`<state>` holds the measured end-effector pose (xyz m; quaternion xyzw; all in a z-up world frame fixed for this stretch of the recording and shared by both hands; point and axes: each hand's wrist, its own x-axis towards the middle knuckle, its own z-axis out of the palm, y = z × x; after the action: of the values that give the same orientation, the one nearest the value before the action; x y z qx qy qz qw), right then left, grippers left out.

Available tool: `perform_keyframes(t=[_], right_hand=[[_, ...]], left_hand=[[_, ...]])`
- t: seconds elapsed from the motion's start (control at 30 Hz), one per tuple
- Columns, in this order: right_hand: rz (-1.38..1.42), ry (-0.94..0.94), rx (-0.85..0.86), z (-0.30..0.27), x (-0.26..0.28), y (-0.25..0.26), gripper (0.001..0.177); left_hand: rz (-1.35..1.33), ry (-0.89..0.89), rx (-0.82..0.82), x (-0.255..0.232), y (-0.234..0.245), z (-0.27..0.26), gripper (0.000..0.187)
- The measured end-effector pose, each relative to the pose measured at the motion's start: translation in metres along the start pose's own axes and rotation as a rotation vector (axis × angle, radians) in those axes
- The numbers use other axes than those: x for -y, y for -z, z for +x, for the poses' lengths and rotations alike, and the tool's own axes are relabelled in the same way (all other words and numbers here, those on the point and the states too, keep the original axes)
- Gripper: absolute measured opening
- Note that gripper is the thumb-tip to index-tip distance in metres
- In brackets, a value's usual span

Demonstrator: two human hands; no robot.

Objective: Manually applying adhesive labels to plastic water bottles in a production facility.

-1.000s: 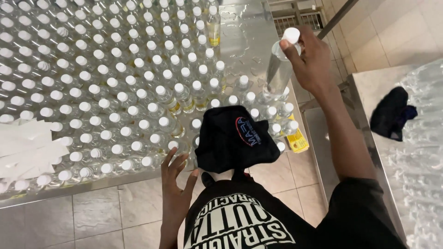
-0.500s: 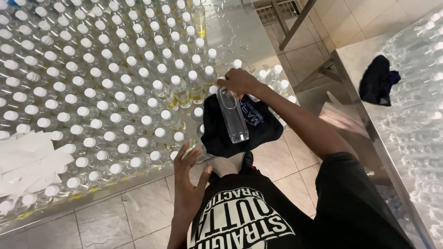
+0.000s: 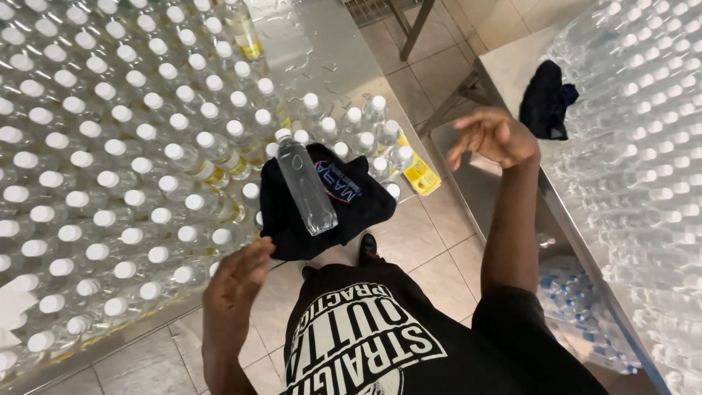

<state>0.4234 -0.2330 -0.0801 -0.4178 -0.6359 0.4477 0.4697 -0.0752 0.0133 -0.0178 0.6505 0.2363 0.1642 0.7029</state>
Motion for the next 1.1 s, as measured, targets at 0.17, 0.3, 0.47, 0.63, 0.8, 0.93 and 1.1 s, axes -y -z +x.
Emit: perform_keyframes(t=[0.17,0.3,0.47,0.63,0.8,0.93,1.1], right_hand=[[-0.946,-1.21,-0.772,-0.06,-0.105,-0.066,0.082],[-1.237,-0.884,-0.701,-0.071,-0.207,-0.12,0.051],[-1.389,-0.616,-0.861,-0.039,-0.246,-0.136,0.032],[-1.398,-0.515,-0.984,-0.037,-0.234,-0.135,0.016],[-1.299,-0.493,-1.026,-0.044,-0.227,-0.121,0.011],[-1.03,-0.751,-1.161,-0.044,-0.195,-0.107,0.01],[-0.451,-0.818,-1.406,-0.015,-0.052,-0.094,0.026]], left_hand=[[0.732,-0.11,-0.486,-0.008,-0.02,0.023,0.042],[0.613,0.033,-0.413,-0.021,-0.053,0.044,0.04],[0.537,-0.034,-0.242,-0.025,-0.099,0.06,0.034],[0.526,0.02,-0.246,-0.026,-0.114,0.063,0.033],[0.516,0.019,-0.282,-0.025,-0.121,0.066,0.032],[0.499,-0.02,-0.266,-0.021,-0.13,0.072,0.032],[0.358,-0.095,-0.193,-0.006,-0.152,0.095,0.038]])
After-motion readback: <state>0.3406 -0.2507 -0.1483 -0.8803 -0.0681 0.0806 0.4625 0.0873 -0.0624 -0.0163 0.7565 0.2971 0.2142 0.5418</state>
